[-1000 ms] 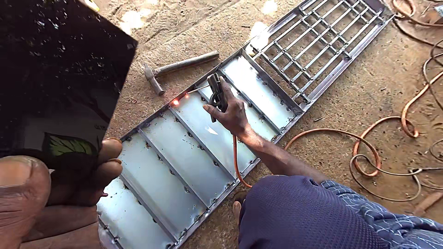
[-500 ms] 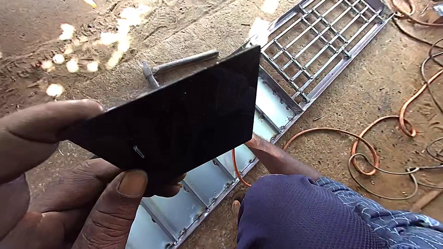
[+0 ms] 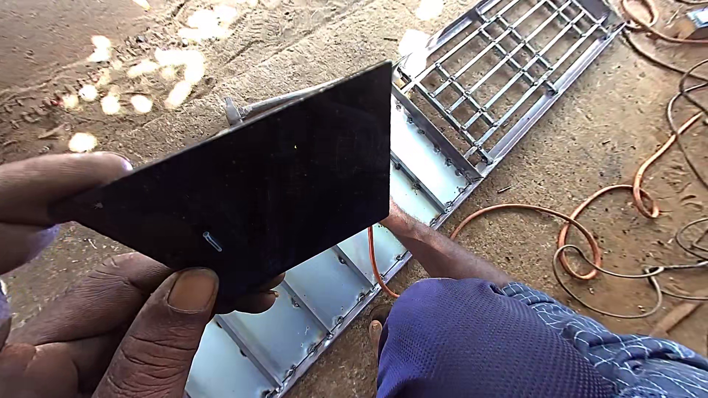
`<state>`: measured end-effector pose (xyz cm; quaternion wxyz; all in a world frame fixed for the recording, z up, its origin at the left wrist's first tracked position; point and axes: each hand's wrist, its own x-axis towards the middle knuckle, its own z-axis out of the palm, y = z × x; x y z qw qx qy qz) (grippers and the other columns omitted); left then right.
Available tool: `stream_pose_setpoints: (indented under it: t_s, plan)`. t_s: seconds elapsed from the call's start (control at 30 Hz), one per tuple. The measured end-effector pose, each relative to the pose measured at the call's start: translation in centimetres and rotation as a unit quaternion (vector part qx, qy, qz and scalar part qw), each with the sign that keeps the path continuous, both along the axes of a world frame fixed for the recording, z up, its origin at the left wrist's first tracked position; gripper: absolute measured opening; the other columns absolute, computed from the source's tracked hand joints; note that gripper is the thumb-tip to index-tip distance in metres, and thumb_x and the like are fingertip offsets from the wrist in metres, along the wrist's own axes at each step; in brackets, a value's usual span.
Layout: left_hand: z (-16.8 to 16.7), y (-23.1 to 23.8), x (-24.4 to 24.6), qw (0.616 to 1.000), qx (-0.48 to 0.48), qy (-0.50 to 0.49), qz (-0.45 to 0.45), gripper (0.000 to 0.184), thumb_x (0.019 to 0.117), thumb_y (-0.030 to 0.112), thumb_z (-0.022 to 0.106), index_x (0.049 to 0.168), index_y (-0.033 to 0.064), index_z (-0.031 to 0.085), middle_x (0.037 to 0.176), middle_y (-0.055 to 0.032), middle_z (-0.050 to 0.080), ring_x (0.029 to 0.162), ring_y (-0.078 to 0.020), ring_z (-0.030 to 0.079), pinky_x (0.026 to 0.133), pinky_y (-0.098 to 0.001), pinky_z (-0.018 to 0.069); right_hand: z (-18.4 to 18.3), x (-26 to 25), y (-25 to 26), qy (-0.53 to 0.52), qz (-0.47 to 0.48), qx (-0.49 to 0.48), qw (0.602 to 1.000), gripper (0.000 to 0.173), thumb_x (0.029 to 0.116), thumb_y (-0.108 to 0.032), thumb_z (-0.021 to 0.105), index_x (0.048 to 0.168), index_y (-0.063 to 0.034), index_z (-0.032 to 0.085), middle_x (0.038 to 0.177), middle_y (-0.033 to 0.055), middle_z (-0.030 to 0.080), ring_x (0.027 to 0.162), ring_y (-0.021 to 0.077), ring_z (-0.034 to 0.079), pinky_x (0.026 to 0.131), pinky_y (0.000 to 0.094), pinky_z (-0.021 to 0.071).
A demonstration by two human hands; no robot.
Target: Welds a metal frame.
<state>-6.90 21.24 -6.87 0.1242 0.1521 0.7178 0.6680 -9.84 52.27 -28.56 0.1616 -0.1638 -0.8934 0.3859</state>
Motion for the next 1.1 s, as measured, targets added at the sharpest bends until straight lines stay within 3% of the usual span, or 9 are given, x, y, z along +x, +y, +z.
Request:
stream_pose_setpoints:
  t_s: [0.3, 0.37, 0.73, 1.1]
  plan:
    - [0.18, 0.11, -0.02, 1.000, 0.010, 0.005, -0.002, 0.020, 0.1027, -0.002, 0.049, 0.120, -0.0094, 0.055, 0.096, -0.0172, 0.074, 0.083, -0.0326, 0.076, 0.079, -0.0451, 0.0664, 0.09, 0.03, -0.06, -0.003, 0.008, -0.009, 1.000, 0.092, 0.0883, -0.051, 0.075, 0.162, -0.0130, 0.034, 0.116, 0.0155, 0.070, 0.094, 0.0261, 0.071, 0.083, 0.0484, 0.0580]
    - [0.17, 0.14, -0.02, 1.000, -0.003, 0.004, -0.004, 0.022, 0.1028, -0.001, 0.048, 0.122, -0.0113, 0.052, 0.097, -0.0178, 0.074, 0.084, -0.0328, 0.076, 0.078, -0.0445, 0.0666, 0.13, 0.07, -0.08, 0.012, 0.011, -0.016, 1.000, 0.091, 0.0880, -0.048, 0.076, 0.161, -0.0112, 0.035, 0.113, 0.0153, 0.070, 0.088, 0.0245, 0.071, 0.079, 0.0460, 0.0597]
    - [0.03, 0.25, 0.01, 1.000, -0.009, 0.006, 0.005, 0.020, 0.1028, -0.002, 0.047, 0.118, -0.0135, 0.053, 0.097, -0.0205, 0.073, 0.084, -0.0345, 0.076, 0.078, -0.0453, 0.0669, -0.24, -0.01, -0.05, 0.021, 0.004, 0.009, 1.000, 0.090, 0.0889, -0.049, 0.075, 0.160, -0.0093, 0.036, 0.112, 0.0159, 0.071, 0.089, 0.0256, 0.071, 0.081, 0.0462, 0.0586]
    - [0.13, 0.28, 0.05, 1.000, -0.016, 0.012, 0.009, 0.020, 0.1027, -0.001, 0.048, 0.117, -0.0138, 0.055, 0.095, -0.0192, 0.074, 0.084, -0.0329, 0.076, 0.078, -0.0450, 0.0668, -0.22, -0.07, 0.00, -0.001, 0.002, -0.018, 1.000, 0.092, 0.0884, -0.048, 0.076, 0.162, -0.0140, 0.032, 0.116, 0.0157, 0.069, 0.092, 0.0252, 0.070, 0.082, 0.0464, 0.0583]
